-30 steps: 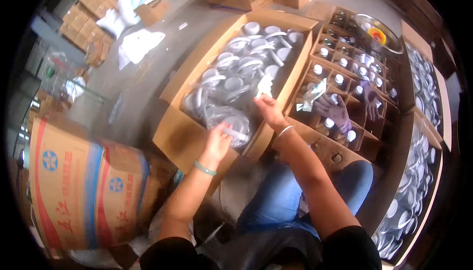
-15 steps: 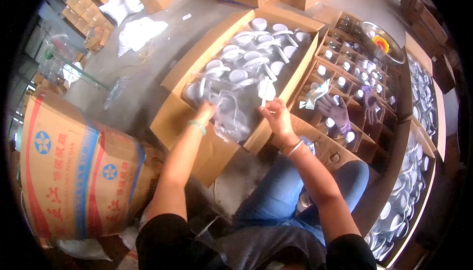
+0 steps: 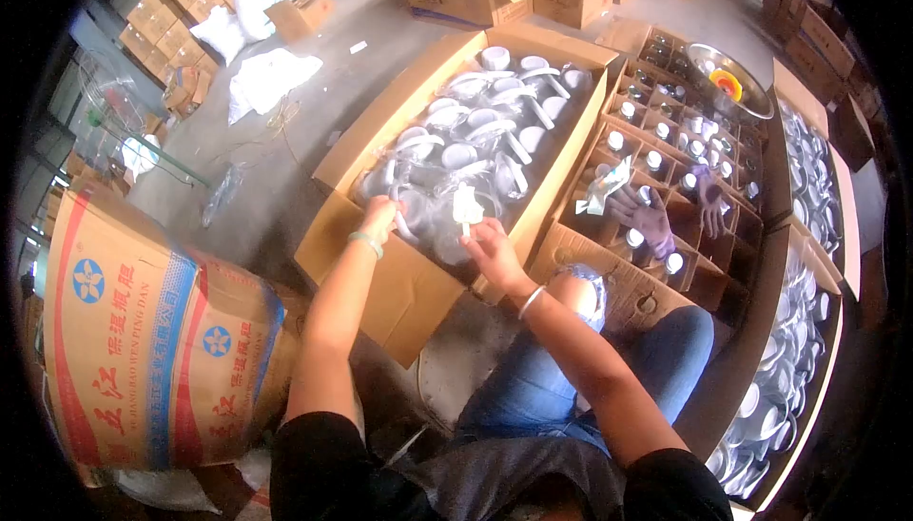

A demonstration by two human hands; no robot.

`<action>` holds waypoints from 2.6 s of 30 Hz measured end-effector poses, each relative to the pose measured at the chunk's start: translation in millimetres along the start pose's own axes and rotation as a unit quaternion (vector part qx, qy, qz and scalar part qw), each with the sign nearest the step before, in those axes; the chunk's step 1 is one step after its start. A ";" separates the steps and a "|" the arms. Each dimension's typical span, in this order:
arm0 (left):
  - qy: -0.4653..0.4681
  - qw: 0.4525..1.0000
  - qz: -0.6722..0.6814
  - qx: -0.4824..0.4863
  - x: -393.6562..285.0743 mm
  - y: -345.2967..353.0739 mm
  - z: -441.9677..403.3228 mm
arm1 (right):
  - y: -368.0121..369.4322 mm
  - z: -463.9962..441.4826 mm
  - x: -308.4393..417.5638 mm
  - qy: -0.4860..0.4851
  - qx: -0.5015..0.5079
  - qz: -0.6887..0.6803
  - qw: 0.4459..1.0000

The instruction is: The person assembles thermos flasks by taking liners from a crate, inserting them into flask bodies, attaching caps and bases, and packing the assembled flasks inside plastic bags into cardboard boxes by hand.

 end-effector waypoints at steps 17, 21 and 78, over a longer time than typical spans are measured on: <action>0.291 0.944 -0.134 0.077 -207.8 28.8 135.7 | -10.3 10.0 79.8 -0.152 -0.073 -0.028 0.985; 0.297 0.952 -0.073 0.031 -236.6 33.3 167.9 | 2.9 -23.2 99.1 -0.181 -0.129 0.063 0.973; 0.326 0.907 -0.208 0.168 -365.7 49.7 422.9 | -85.2 106.6 240.8 -0.256 -0.155 -0.141 0.944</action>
Point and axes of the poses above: each hand's wrist, its own z-axis away from the middle knuckle, its own y-axis out of the palm, x = y × z, the point moved 2 cm from there along -z, towards the middle knuckle, and after that the axes turned 2 degrees about -x, right-handed, at the moved point
